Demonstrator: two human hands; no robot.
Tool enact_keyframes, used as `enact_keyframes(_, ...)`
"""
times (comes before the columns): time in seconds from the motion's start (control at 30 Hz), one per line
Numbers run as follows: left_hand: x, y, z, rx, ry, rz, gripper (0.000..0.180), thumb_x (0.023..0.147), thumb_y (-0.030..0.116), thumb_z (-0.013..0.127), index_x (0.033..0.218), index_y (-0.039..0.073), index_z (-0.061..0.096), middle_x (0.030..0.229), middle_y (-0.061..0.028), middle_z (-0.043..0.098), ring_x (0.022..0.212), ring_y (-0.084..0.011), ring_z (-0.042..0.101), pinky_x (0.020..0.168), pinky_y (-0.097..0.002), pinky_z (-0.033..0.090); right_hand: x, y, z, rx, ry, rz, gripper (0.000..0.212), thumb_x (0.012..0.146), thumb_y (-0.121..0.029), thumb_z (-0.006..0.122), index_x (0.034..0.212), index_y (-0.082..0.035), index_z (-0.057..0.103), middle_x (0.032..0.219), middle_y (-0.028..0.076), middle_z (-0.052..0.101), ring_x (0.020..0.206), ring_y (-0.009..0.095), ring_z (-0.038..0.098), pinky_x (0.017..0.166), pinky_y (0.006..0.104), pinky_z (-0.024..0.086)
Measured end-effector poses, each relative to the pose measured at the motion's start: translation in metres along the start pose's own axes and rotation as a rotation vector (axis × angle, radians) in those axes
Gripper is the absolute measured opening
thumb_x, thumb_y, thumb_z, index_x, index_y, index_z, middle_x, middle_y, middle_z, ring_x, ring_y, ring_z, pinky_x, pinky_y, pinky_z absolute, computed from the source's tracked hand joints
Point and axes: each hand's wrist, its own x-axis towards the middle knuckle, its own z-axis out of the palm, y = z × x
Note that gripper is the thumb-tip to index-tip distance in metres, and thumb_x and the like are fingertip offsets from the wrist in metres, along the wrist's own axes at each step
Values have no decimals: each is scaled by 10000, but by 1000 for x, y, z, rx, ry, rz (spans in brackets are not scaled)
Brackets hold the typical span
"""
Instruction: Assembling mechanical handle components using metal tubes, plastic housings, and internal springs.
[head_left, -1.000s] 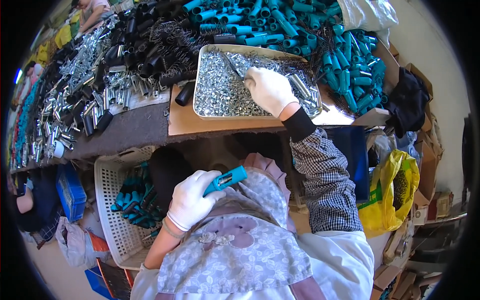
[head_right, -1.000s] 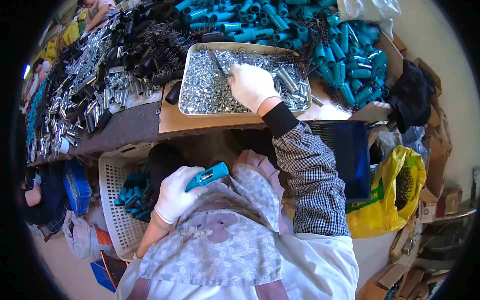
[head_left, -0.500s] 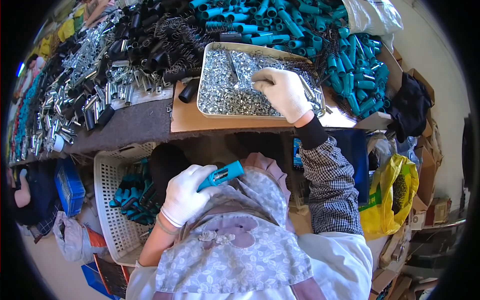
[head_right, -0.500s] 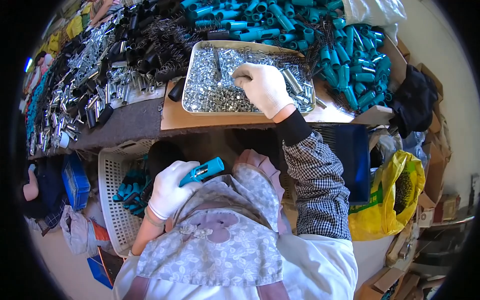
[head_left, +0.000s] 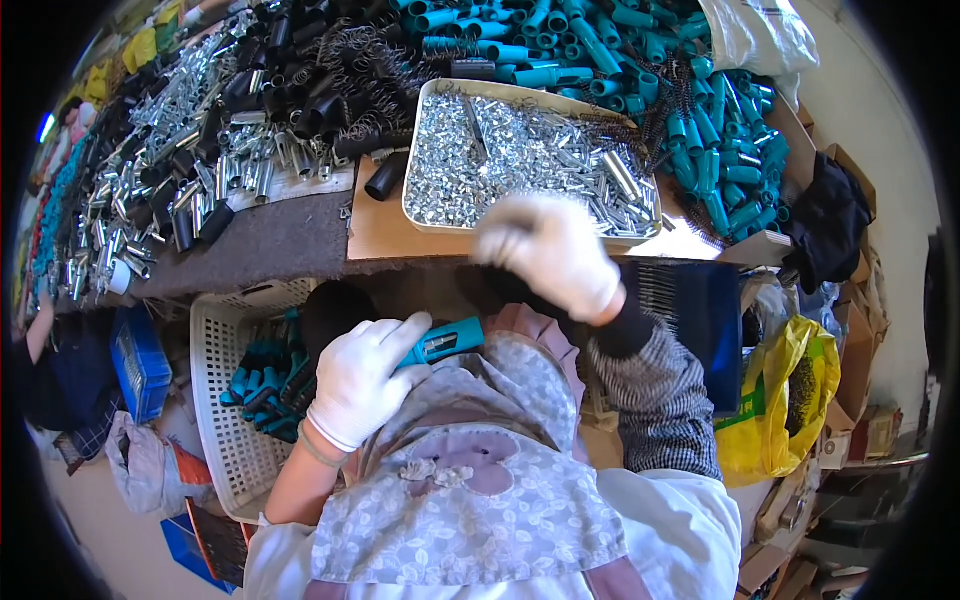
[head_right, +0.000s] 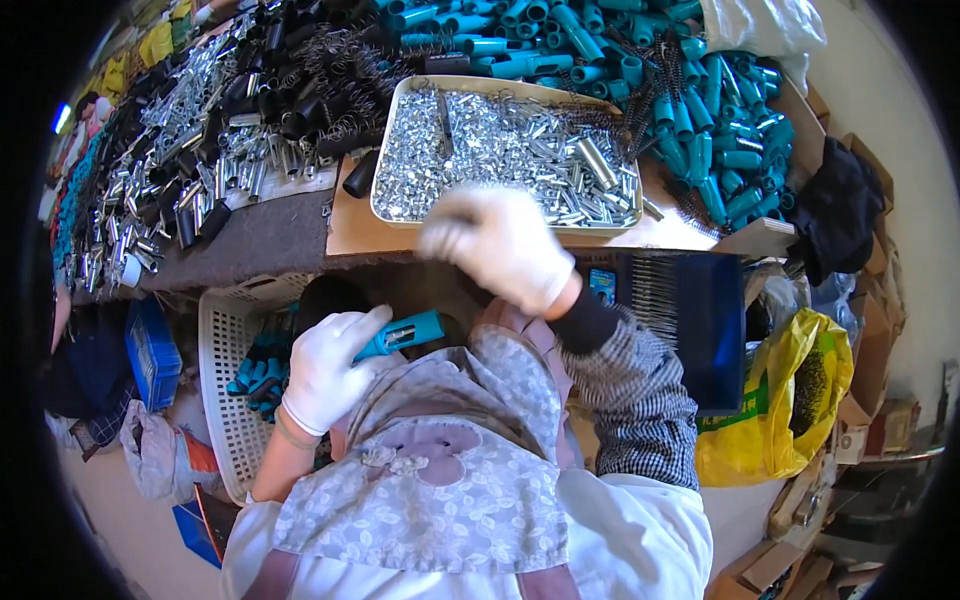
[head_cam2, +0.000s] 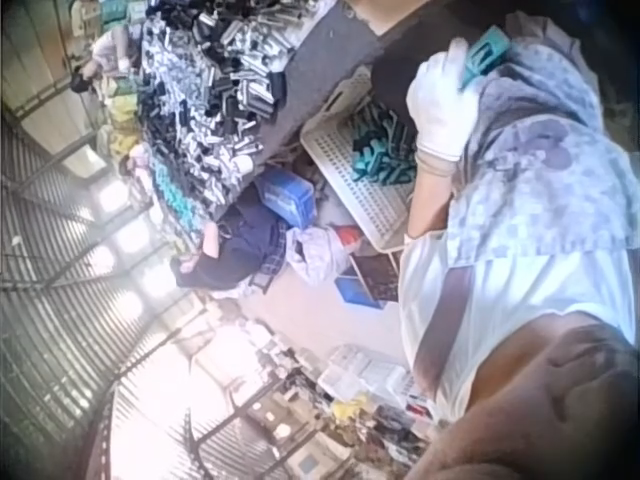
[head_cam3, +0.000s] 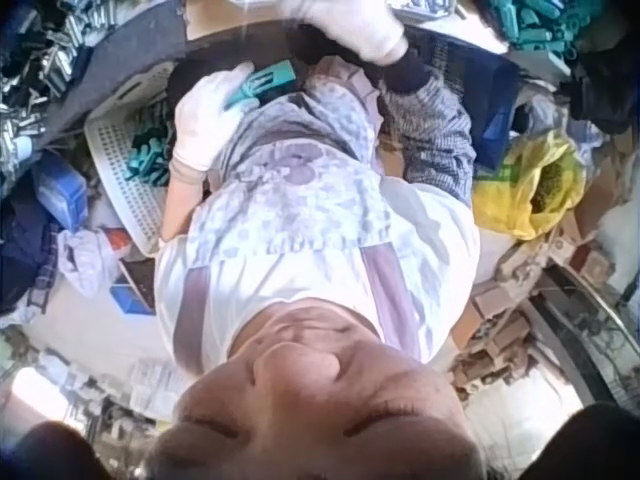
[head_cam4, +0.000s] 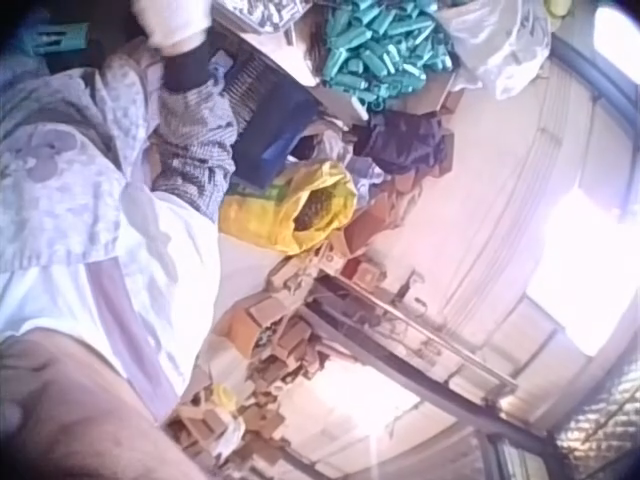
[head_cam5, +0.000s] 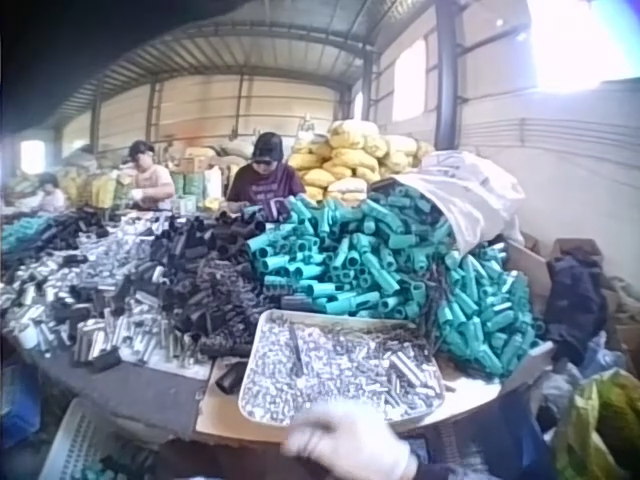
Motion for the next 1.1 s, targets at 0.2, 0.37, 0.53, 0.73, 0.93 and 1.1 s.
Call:
enact_keyframes(0.2,2,14,-1,112,-54,48,921,675,227,837,1496,54,456,841,-77,640,753,-283,611,666,-417,496,-42,3,66,170,-236,10,210,842,-229,750,909,-31,736,849,174,691,813,366,686,719,426,540)
enact_keyframes(0.37,-6,5,8,60,-38,42,905,672,219,837,1486,54,475,813,-81,625,729,-281,609,650,-418,495,-59,1,67,-94,-257,-199,233,900,-275,691,1027,-80,700,873,131,665,796,353,675,711,450,547)
enact_keyframes(0.53,-5,6,12,14,-11,-3,891,677,197,837,1487,87,481,829,-119,636,706,-311,628,643,-426,513,-75,2,64,-193,-267,-286,400,865,-283,707,1186,-68,604,1006,117,645,923,320,669,768,427,548)
enact_keyframes(0.73,-7,19,15,-243,-188,-337,933,704,212,858,1507,66,406,1030,-212,705,879,-402,712,738,-446,576,-75,17,68,-342,-187,-524,423,799,-260,708,1176,-91,621,1002,67,632,895,258,633,744,387,526)
enact_keyframes(0.93,-6,23,13,-457,-204,-461,872,707,221,877,1453,60,455,962,-219,713,906,-412,711,764,-426,581,-68,21,60,-435,-138,-765,418,778,-263,689,1161,-98,644,988,39,614,839,222,609,686,364,514)
enact_keyframes(1.1,-10,8,24,-604,-245,-228,844,714,228,872,1433,41,473,1076,-240,705,995,-411,709,843,-416,575,-64,20,55,-448,-122,-916,394,783,-274,665,1140,-105,658,974,34,619,837,224,613,686,361,513)
